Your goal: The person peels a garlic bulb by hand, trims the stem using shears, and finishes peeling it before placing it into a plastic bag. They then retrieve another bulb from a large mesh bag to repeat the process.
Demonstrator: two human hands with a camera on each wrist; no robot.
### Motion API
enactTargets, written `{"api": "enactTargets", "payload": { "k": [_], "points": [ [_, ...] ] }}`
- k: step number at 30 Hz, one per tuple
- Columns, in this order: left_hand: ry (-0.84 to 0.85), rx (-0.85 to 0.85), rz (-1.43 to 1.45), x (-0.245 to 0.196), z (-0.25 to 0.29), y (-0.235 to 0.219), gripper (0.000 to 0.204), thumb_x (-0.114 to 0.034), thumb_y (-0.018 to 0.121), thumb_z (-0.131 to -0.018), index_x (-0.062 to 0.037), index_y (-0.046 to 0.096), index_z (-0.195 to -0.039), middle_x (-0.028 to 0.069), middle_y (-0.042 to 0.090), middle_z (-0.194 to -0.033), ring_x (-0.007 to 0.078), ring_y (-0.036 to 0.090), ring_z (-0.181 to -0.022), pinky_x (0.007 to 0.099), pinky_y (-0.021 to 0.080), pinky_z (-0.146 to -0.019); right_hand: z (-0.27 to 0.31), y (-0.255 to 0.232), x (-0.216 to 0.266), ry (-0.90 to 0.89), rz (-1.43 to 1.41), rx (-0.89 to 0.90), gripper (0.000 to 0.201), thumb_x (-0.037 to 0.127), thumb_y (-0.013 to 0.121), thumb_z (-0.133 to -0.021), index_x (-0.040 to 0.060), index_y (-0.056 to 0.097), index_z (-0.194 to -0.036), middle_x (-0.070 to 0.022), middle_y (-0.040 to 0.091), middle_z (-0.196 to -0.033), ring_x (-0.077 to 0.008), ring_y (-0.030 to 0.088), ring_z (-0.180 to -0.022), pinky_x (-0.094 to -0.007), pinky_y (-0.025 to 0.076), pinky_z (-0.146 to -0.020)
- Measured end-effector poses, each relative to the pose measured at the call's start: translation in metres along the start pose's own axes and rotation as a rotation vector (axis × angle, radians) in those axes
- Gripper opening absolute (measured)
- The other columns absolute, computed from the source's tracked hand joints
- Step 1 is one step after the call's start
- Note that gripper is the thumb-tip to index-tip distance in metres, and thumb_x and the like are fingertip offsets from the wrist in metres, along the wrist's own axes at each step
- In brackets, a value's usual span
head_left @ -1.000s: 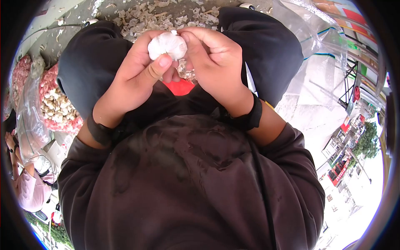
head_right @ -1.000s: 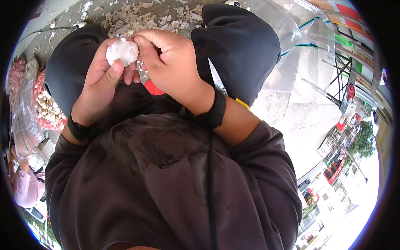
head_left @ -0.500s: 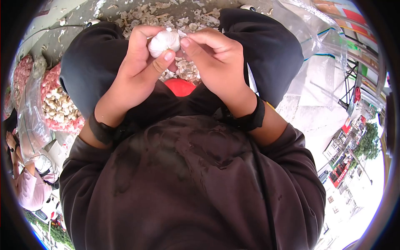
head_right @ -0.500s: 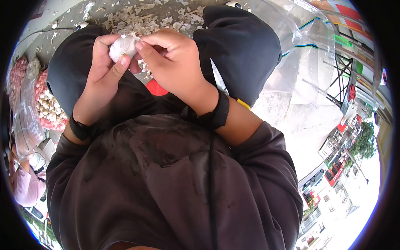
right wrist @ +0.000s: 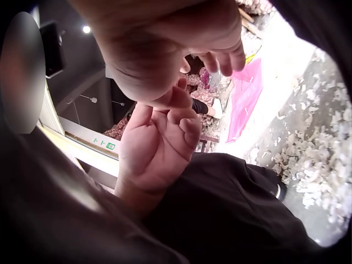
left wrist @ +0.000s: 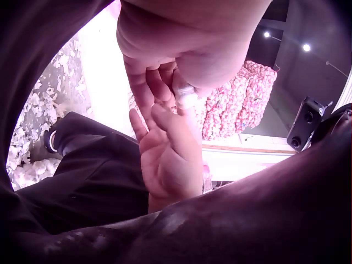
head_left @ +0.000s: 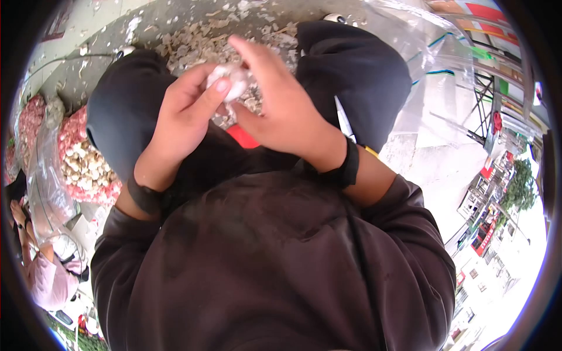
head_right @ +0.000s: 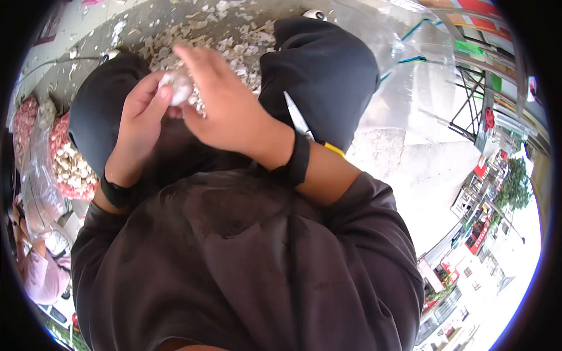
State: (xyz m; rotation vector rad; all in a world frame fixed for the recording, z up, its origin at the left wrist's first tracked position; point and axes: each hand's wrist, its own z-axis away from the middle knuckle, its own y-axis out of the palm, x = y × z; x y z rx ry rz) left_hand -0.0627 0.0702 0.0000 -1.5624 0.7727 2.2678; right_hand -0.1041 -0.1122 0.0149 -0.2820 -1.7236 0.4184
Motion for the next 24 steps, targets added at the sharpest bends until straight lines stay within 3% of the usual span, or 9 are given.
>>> {"api": "enactTargets", "payload": {
  "k": [1,5,10,13,16,19,20,24],
  "points": [
    [-0.022,0.028,-0.035,0.004,-0.001,-0.005,0.035,-0.027,0.059,-0.097,0.0022,0.058,-0.117,0.0029,0.063,-0.091,0.0073,0.054,-0.071,0.0208,0.047,-0.068,0.001,0.002,-0.001,-0.086,0.011,0.005,0.064,0.003,0.070,-0.074,0.0027,0.046,-0.134,-0.0209,0.051,-0.123,-0.0366,0.054,-0.112,-0.0411,0.046,-0.095],
    [0.073,0.086,-0.079,0.009,-0.001,0.001,0.039,-0.029,0.064,-0.094,0.0042,0.059,-0.114,0.0014,0.063,-0.086,0.0051,0.054,-0.073,0.0189,0.045,-0.065,0.010,0.001,0.011,-0.095,0.026,0.035,0.061,0.010,0.076,-0.075,0.0025,0.049,-0.129,-0.0185,0.053,-0.121,-0.0354,0.059,-0.103,-0.0393,0.052,-0.085],
    [0.039,0.196,-0.134,0.006,0.001,-0.006,0.047,-0.035,0.064,-0.093,0.0062,0.057,-0.114,0.0032,0.064,-0.091,0.0063,0.058,-0.082,0.0203,0.046,-0.069,0.015,-0.005,0.023,-0.111,0.192,0.027,0.057,0.013,0.073,-0.077,-0.0041,0.047,-0.125,-0.0184,0.058,-0.111,-0.0356,0.062,-0.096,-0.0387,0.054,-0.078],
    [0.201,0.208,-0.089,0.006,0.002,-0.006,0.049,-0.039,0.064,-0.093,0.0057,0.058,-0.112,0.0038,0.064,-0.091,0.0076,0.059,-0.083,0.0214,0.047,-0.070,0.017,-0.011,0.033,-0.135,0.246,0.061,0.061,0.017,0.074,-0.077,-0.0062,0.044,-0.125,-0.0197,0.058,-0.111,-0.0362,0.063,-0.094,-0.0389,0.054,-0.077],
    [0.236,0.198,0.037,0.010,0.006,-0.008,0.042,-0.039,0.061,-0.094,0.0009,0.057,-0.107,0.0039,0.063,-0.097,0.0102,0.060,-0.087,0.0238,0.048,-0.077,0.017,-0.010,0.038,-0.128,0.170,0.060,0.061,0.022,0.074,-0.078,-0.0064,0.043,-0.123,-0.0212,0.059,-0.110,-0.0377,0.064,-0.091,-0.0406,0.054,-0.075],
    [0.159,0.118,0.080,0.011,0.006,-0.012,0.035,-0.037,0.064,-0.092,-0.0030,0.056,-0.096,0.0034,0.063,-0.094,0.0093,0.060,-0.083,0.0235,0.048,-0.075,0.018,-0.006,0.040,-0.120,0.182,-0.065,0.060,0.029,0.073,-0.082,-0.0048,0.044,-0.121,-0.0218,0.061,-0.104,-0.0391,0.064,-0.088,-0.0421,0.054,-0.073],
    [0.178,0.113,0.190,0.007,0.006,-0.009,0.023,-0.025,0.063,-0.095,-0.0056,0.053,-0.088,0.0046,0.064,-0.093,0.0094,0.060,-0.080,0.0237,0.049,-0.074,0.019,-0.005,0.043,-0.085,0.175,-0.046,0.060,0.031,0.073,-0.082,-0.0045,0.044,-0.121,-0.0220,0.061,-0.102,-0.0394,0.064,-0.087,-0.0424,0.053,-0.073],
    [0.170,0.102,0.265,0.001,0.005,-0.006,0.013,-0.013,0.063,-0.094,-0.0013,0.057,-0.095,0.0057,0.065,-0.087,0.0080,0.059,-0.073,0.0212,0.047,-0.067,0.019,0.000,0.040,-0.030,0.140,-0.013,0.058,0.037,0.068,-0.087,-0.0027,0.043,-0.121,-0.0200,0.063,-0.096,-0.0393,0.065,-0.084,-0.0415,0.053,-0.071]
  ]
}}
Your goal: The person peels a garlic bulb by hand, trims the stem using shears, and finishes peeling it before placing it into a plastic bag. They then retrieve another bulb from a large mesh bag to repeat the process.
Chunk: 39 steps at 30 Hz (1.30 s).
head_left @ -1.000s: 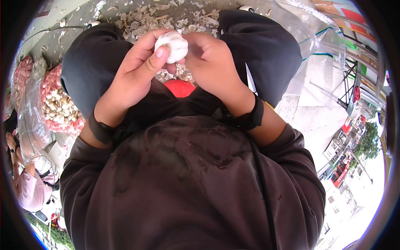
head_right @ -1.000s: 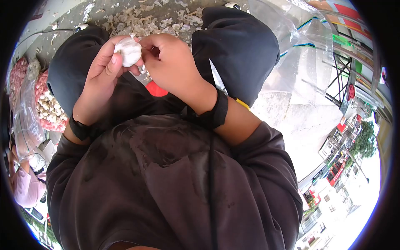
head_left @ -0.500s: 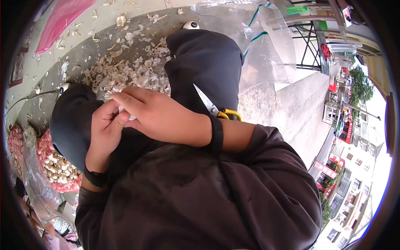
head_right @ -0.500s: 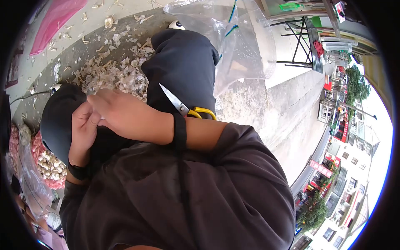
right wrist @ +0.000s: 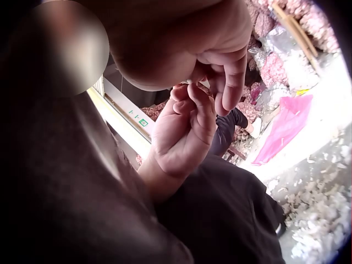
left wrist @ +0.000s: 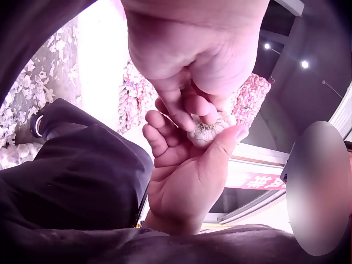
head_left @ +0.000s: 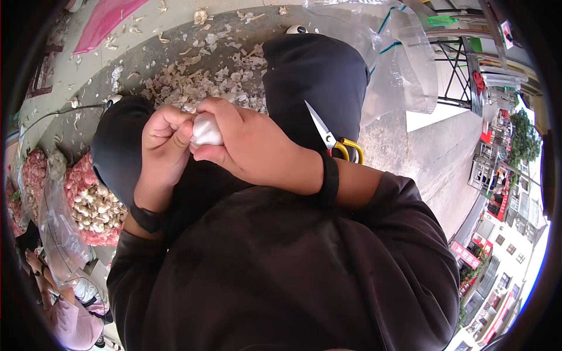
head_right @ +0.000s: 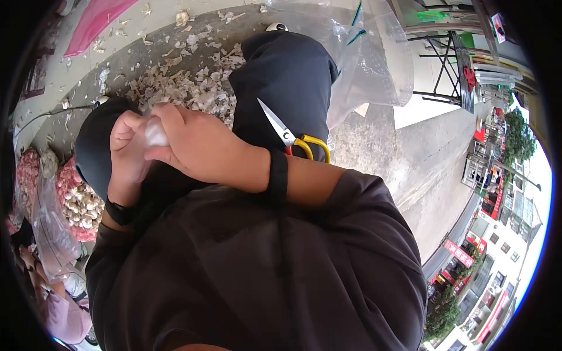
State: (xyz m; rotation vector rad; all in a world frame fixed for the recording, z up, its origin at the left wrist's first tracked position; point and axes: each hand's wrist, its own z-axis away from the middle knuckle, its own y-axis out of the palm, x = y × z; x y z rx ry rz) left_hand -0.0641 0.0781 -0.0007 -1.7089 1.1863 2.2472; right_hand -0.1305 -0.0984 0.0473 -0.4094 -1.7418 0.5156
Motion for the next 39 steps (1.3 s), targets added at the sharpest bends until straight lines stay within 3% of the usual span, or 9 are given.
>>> {"api": "enactTargets", "payload": {
  "k": [11,15,18,21,25,28,33,37,39],
  "points": [
    [0.101,-0.033,-0.087,-0.003,0.000,0.017,0.017,-0.019,0.058,-0.098,-0.0023,0.053,-0.096,-0.0012,0.056,-0.075,0.0038,0.050,-0.068,0.0194,0.040,-0.058,-0.002,0.002,-0.004,0.003,-0.031,-0.023,0.061,0.037,0.071,-0.085,0.0001,0.041,-0.123,-0.0200,0.062,-0.101,-0.0395,0.065,-0.087,-0.0412,0.053,-0.071],
    [0.001,0.230,-0.260,-0.015,0.005,0.006,0.025,-0.025,0.058,-0.098,-0.0030,0.050,-0.090,-0.0015,0.052,-0.073,0.0033,0.050,-0.067,0.0201,0.041,-0.057,-0.003,0.002,-0.007,-0.019,0.197,-0.008,0.068,0.042,0.075,-0.079,0.0006,0.042,-0.121,-0.0185,0.064,-0.097,-0.0380,0.066,-0.080,-0.0401,0.054,-0.067],
    [-0.117,0.167,-0.299,-0.025,0.008,0.011,0.025,-0.022,0.054,-0.100,-0.0021,0.051,-0.086,-0.0001,0.052,-0.071,0.0049,0.050,-0.061,0.0211,0.041,-0.055,-0.002,0.004,-0.008,-0.044,0.154,-0.008,0.070,0.045,0.076,-0.077,0.0011,0.042,-0.120,-0.0173,0.065,-0.093,-0.0363,0.067,-0.077,-0.0405,0.054,-0.065],
    [-0.018,0.195,-0.240,-0.017,0.008,0.007,0.022,-0.018,0.052,-0.101,-0.0019,0.053,-0.086,0.0001,0.053,-0.071,0.0055,0.050,-0.059,0.0209,0.041,-0.054,-0.002,0.004,-0.003,-0.033,0.058,-0.007,0.064,0.043,0.073,-0.081,0.0013,0.042,-0.118,-0.0179,0.064,-0.093,-0.0366,0.067,-0.077,-0.0399,0.053,-0.064],
    [0.053,0.208,-0.201,-0.011,0.008,0.007,0.017,-0.014,0.053,-0.100,-0.0024,0.053,-0.087,-0.0001,0.055,-0.072,0.0055,0.051,-0.061,0.0207,0.043,-0.056,0.001,0.004,-0.004,0.084,-0.393,0.069,0.052,0.040,0.062,-0.092,0.0015,0.042,-0.120,-0.0135,0.062,-0.091,-0.0262,0.065,-0.078,-0.0330,0.051,-0.068],
    [-0.035,0.154,-0.311,-0.017,0.008,0.006,0.013,-0.010,0.055,-0.099,-0.0023,0.053,-0.088,-0.0004,0.055,-0.073,0.0061,0.054,-0.066,0.0217,0.045,-0.061,0.001,0.000,0.002,0.178,-0.713,0.104,0.046,0.041,0.050,-0.099,0.0022,0.042,-0.122,-0.0082,0.058,-0.088,-0.0153,0.057,-0.074,-0.0267,0.046,-0.068],
    [0.107,0.027,-0.280,-0.007,0.000,0.011,0.009,-0.006,0.057,-0.097,-0.0015,0.055,-0.104,0.0020,0.057,-0.094,0.0074,0.054,-0.083,0.0236,0.046,-0.073,-0.004,-0.032,0.010,0.381,-0.894,0.092,0.045,0.044,0.038,-0.103,0.0043,0.042,-0.124,-0.0034,0.051,-0.082,-0.0084,0.045,-0.069,-0.0227,0.041,-0.066],
    [0.216,0.113,-0.380,-0.011,0.000,0.011,0.014,-0.011,0.059,-0.096,-0.0003,0.056,-0.104,0.0029,0.056,-0.098,0.0082,0.053,-0.087,0.0257,0.045,-0.075,0.001,-0.032,0.001,0.226,-0.563,0.095,0.058,0.053,0.038,-0.100,0.0042,0.038,-0.130,-0.0050,0.052,-0.087,-0.0119,0.046,-0.072,-0.0262,0.041,-0.067],
    [0.233,0.231,-0.484,-0.016,0.000,0.007,0.018,-0.016,0.060,-0.096,0.0002,0.056,-0.102,0.0028,0.056,-0.096,0.0081,0.052,-0.086,0.0261,0.045,-0.075,0.003,-0.027,0.003,0.150,-0.335,0.106,0.049,0.041,0.048,-0.099,0.0036,0.038,-0.128,-0.0134,0.056,-0.097,-0.0241,0.056,-0.080,-0.0329,0.046,-0.071]
  ]
}}
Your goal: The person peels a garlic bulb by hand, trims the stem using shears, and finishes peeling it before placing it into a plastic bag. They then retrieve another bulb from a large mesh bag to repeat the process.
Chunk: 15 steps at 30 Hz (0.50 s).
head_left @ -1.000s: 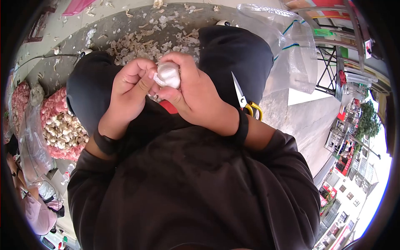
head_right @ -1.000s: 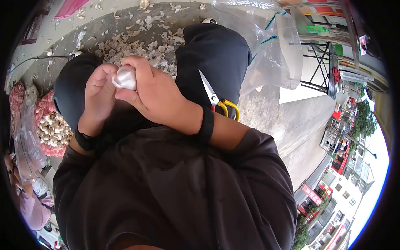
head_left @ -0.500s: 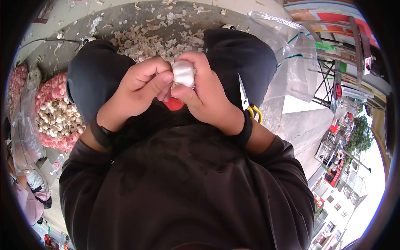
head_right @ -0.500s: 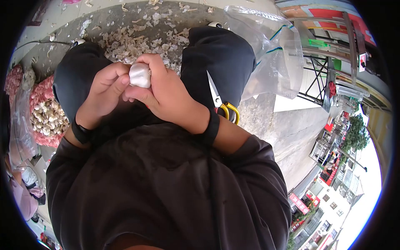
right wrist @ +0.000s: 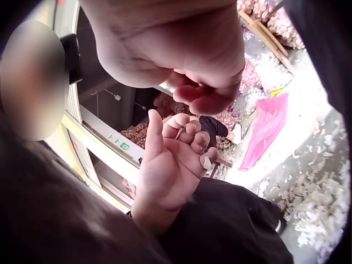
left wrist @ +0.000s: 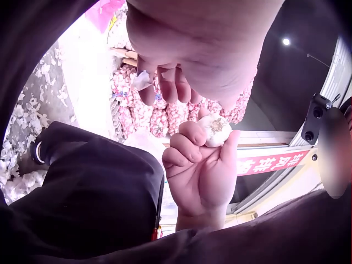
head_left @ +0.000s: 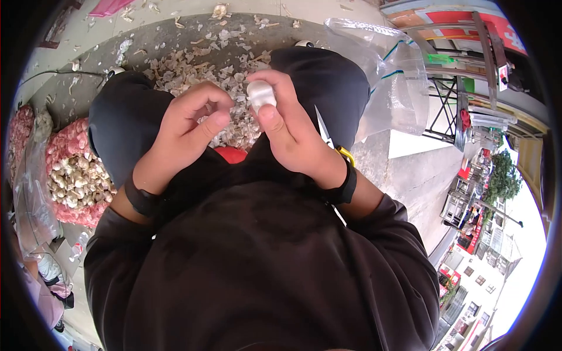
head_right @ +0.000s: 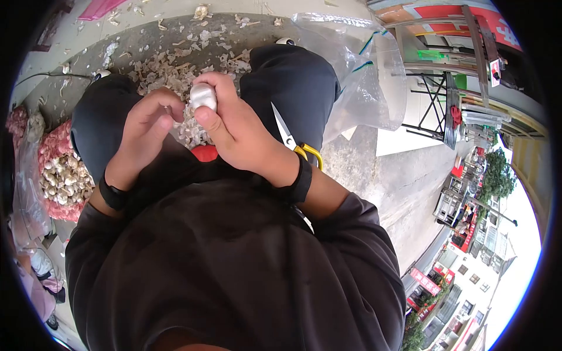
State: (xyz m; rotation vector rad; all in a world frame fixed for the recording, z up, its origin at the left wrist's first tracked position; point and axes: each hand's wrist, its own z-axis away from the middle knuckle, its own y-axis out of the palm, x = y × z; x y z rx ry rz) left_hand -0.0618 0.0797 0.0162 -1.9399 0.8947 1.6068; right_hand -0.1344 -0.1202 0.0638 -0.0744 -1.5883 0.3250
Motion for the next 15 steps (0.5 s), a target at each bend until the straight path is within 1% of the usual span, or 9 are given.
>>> {"api": "enactTargets", "payload": {
  "k": [1,4,5,8,11,14,15],
  "points": [
    [-0.064,0.005,0.127,-0.001,0.000,0.006,0.022,-0.021,0.060,-0.096,0.0005,0.056,-0.098,0.0026,0.057,-0.089,0.0079,0.053,-0.080,0.0253,0.045,-0.071,0.000,0.002,0.000,-0.031,0.120,0.001,0.046,0.036,0.054,-0.098,0.0034,0.038,-0.127,-0.0175,0.058,-0.101,-0.0303,0.061,-0.084,-0.0363,0.048,-0.073],
    [-0.098,0.046,0.010,-0.001,0.003,0.009,0.022,-0.021,0.059,-0.097,0.0005,0.055,-0.096,0.0023,0.057,-0.082,0.0077,0.053,-0.073,0.0247,0.045,-0.066,0.002,0.017,-0.014,-0.227,0.360,0.026,0.053,0.028,0.064,-0.091,0.0000,0.037,-0.126,-0.0227,0.056,-0.109,-0.0400,0.060,-0.094,-0.0421,0.049,-0.077],
    [-0.069,0.047,-0.014,-0.001,0.002,0.008,0.022,-0.021,0.057,-0.098,0.0003,0.054,-0.093,0.0025,0.057,-0.080,0.0074,0.053,-0.071,0.0242,0.046,-0.063,0.002,0.020,-0.019,-0.252,0.370,-0.005,0.057,0.028,0.067,-0.088,-0.0028,0.037,-0.125,-0.0221,0.056,-0.111,-0.0401,0.060,-0.093,-0.0432,0.050,-0.079],
    [-0.121,0.104,-0.092,-0.006,0.005,0.001,0.021,-0.020,0.055,-0.099,0.0000,0.053,-0.092,0.0029,0.058,-0.081,0.0074,0.055,-0.072,0.0239,0.046,-0.063,0.000,0.018,-0.015,-0.261,0.478,-0.034,0.059,0.032,0.066,-0.088,-0.0036,0.037,-0.124,-0.0227,0.055,-0.112,-0.0405,0.059,-0.094,-0.0432,0.050,-0.080],
    [-0.142,0.098,0.051,-0.003,0.009,0.001,0.018,-0.017,0.056,-0.099,-0.0006,0.053,-0.091,0.0027,0.057,-0.080,0.0075,0.056,-0.070,0.0236,0.046,-0.063,0.000,0.018,-0.013,-0.282,0.464,-0.032,0.060,0.034,0.066,-0.087,-0.0035,0.037,-0.125,-0.0227,0.055,-0.112,-0.0398,0.059,-0.094,-0.0423,0.050,-0.079],
    [-0.132,0.008,0.284,-0.005,0.008,0.013,0.014,-0.012,0.059,-0.096,-0.0014,0.054,-0.089,0.0026,0.057,-0.079,0.0072,0.056,-0.071,0.0230,0.046,-0.064,-0.001,0.016,-0.010,-0.352,0.452,-0.039,0.060,0.030,0.068,-0.086,-0.0027,0.036,-0.125,-0.0221,0.054,-0.111,-0.0398,0.059,-0.092,-0.0416,0.050,-0.077],
    [-0.135,0.009,0.307,-0.004,0.009,0.013,0.012,-0.010,0.059,-0.096,-0.0019,0.054,-0.089,0.0026,0.056,-0.081,0.0079,0.054,-0.072,0.0237,0.044,-0.065,-0.001,0.015,-0.008,-0.353,0.437,-0.022,0.059,0.028,0.069,-0.086,-0.0020,0.037,-0.125,-0.0216,0.054,-0.111,-0.0397,0.059,-0.091,-0.0415,0.050,-0.077]
  ]
}}
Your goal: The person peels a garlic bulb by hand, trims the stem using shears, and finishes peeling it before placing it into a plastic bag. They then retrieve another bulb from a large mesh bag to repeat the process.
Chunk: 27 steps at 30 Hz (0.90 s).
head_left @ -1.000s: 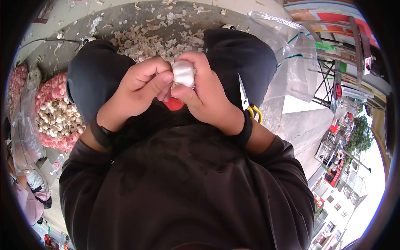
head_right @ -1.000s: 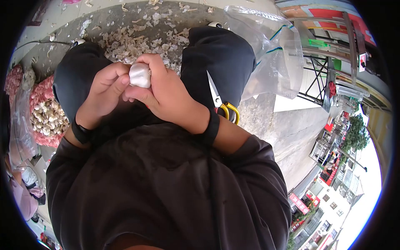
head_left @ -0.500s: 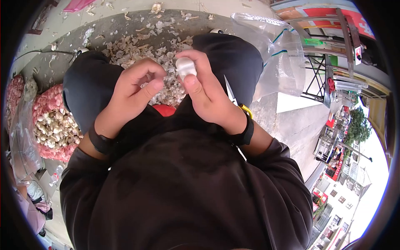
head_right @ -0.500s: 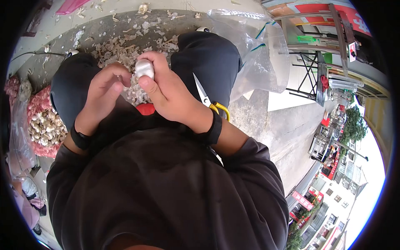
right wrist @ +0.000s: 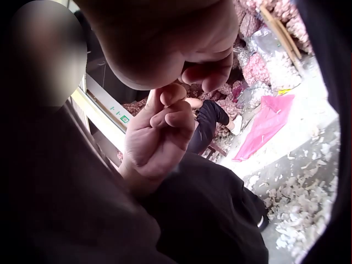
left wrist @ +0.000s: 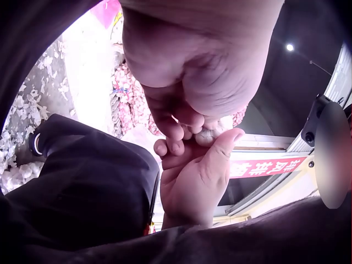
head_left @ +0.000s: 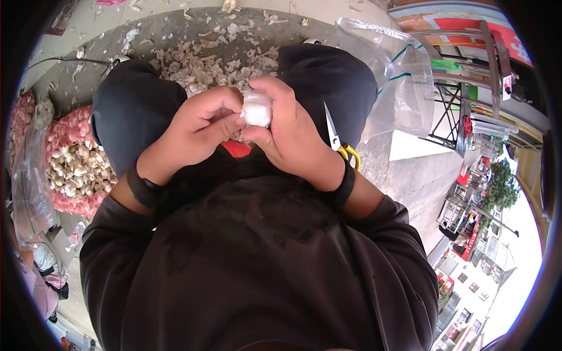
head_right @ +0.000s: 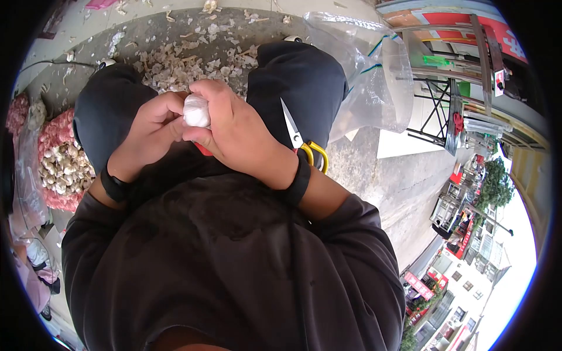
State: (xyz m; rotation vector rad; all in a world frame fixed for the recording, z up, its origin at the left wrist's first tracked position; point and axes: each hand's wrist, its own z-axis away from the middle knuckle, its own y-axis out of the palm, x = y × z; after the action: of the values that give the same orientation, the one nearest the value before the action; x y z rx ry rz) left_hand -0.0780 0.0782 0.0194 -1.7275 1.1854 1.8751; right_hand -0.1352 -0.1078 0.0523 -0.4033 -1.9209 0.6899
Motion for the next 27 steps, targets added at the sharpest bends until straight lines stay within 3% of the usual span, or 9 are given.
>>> {"api": "enactTargets", "payload": {
  "k": [6,11,15,16,19,21,23,25,27],
  "points": [
    [0.185,-0.091,-0.277,-0.003,0.002,-0.020,0.005,0.002,0.059,-0.091,-0.0017,0.057,-0.089,0.0005,0.057,-0.083,0.0070,0.051,-0.074,0.0226,0.041,-0.067,-0.004,-0.057,0.005,0.056,0.135,-0.053,0.046,0.008,0.070,-0.078,0.0007,0.047,-0.118,-0.0175,0.056,-0.104,-0.0336,0.058,-0.085,-0.0362,0.049,-0.074],
    [0.247,-0.527,-0.024,-0.050,0.032,-0.067,0.012,-0.011,0.047,-0.099,-0.0025,0.054,-0.094,0.0011,0.043,-0.078,0.0113,0.040,-0.073,0.0303,0.037,-0.074,0.026,-0.166,-0.039,0.455,0.478,-0.466,0.032,0.001,0.066,-0.073,0.0015,0.056,-0.104,-0.0129,0.061,-0.092,-0.0230,0.060,-0.080,-0.0314,0.048,-0.072],
    [0.291,-0.838,-0.180,-0.055,0.104,-0.172,0.017,-0.011,0.045,-0.101,0.0005,0.056,-0.108,0.0014,0.049,-0.085,0.0109,0.046,-0.078,0.0292,0.042,-0.082,0.055,-0.232,-0.081,0.764,0.746,-0.292,0.038,0.012,0.070,-0.076,0.0048,0.061,-0.112,-0.0135,0.064,-0.088,-0.0233,0.062,-0.078,-0.0323,0.050,-0.073],
    [0.296,-1.099,-0.301,-0.054,0.110,-0.180,0.017,-0.011,0.048,-0.099,0.0007,0.059,-0.106,-0.0006,0.053,-0.085,0.0080,0.047,-0.076,0.0251,0.042,-0.076,0.062,-0.239,-0.091,0.835,0.750,-0.227,0.040,0.015,0.070,-0.076,0.0055,0.061,-0.115,-0.0138,0.064,-0.088,-0.0235,0.063,-0.078,-0.0326,0.050,-0.074],
    [0.048,-1.165,-0.571,-0.024,0.181,-0.255,0.016,-0.013,0.053,-0.096,-0.0003,0.063,-0.099,-0.0016,0.055,-0.083,0.0063,0.048,-0.074,0.0224,0.042,-0.070,0.071,-0.252,-0.111,0.911,0.752,-0.104,0.041,0.016,0.068,-0.084,0.0050,0.059,-0.122,-0.0002,0.061,-0.082,-0.0111,0.056,-0.071,-0.0259,0.045,-0.063],
    [-0.177,-1.326,-0.612,0.033,0.241,-0.314,0.016,-0.016,0.056,-0.094,-0.0047,0.067,-0.098,-0.0032,0.057,-0.081,0.0035,0.049,-0.075,0.0211,0.042,-0.067,0.069,-0.255,-0.112,1.049,0.480,-0.223,0.040,0.019,0.065,-0.088,0.0067,0.059,-0.125,0.0001,0.062,-0.085,-0.0107,0.055,-0.071,-0.0250,0.045,-0.063],
    [-0.442,-1.288,-0.665,0.077,0.286,-0.334,0.019,-0.020,0.059,-0.092,-0.0049,0.068,-0.100,0.0003,0.060,-0.080,0.0089,0.055,-0.076,0.0257,0.045,-0.069,0.073,-0.258,-0.117,1.112,0.290,-0.325,0.039,0.021,0.062,-0.091,0.0083,0.058,-0.127,0.0002,0.063,-0.087,-0.0104,0.055,-0.070,-0.0242,0.044,-0.063],
    [-0.609,-1.066,-1.032,0.135,0.336,-0.360,0.025,-0.022,0.059,-0.090,-0.0009,0.066,-0.100,0.0082,0.066,-0.085,0.0199,0.061,-0.082,0.0340,0.048,-0.075,0.083,-0.264,-0.128,1.105,0.190,-0.402,0.039,0.022,0.060,-0.093,0.0099,0.057,-0.130,0.0000,0.064,-0.090,-0.0100,0.054,-0.069,-0.0235,0.044,-0.063],
    [-0.574,-0.785,-1.269,0.211,0.401,-0.396,0.029,-0.024,0.059,-0.088,0.0006,0.065,-0.101,0.0175,0.068,-0.094,0.0313,0.063,-0.092,0.0406,0.048,-0.083,0.076,-0.255,-0.113,1.069,0.372,-0.392,0.038,0.021,0.061,-0.092,0.0064,0.060,-0.127,-0.0049,0.066,-0.096,-0.0110,0.059,-0.073,-0.0251,0.047,-0.066]
  ]
}}
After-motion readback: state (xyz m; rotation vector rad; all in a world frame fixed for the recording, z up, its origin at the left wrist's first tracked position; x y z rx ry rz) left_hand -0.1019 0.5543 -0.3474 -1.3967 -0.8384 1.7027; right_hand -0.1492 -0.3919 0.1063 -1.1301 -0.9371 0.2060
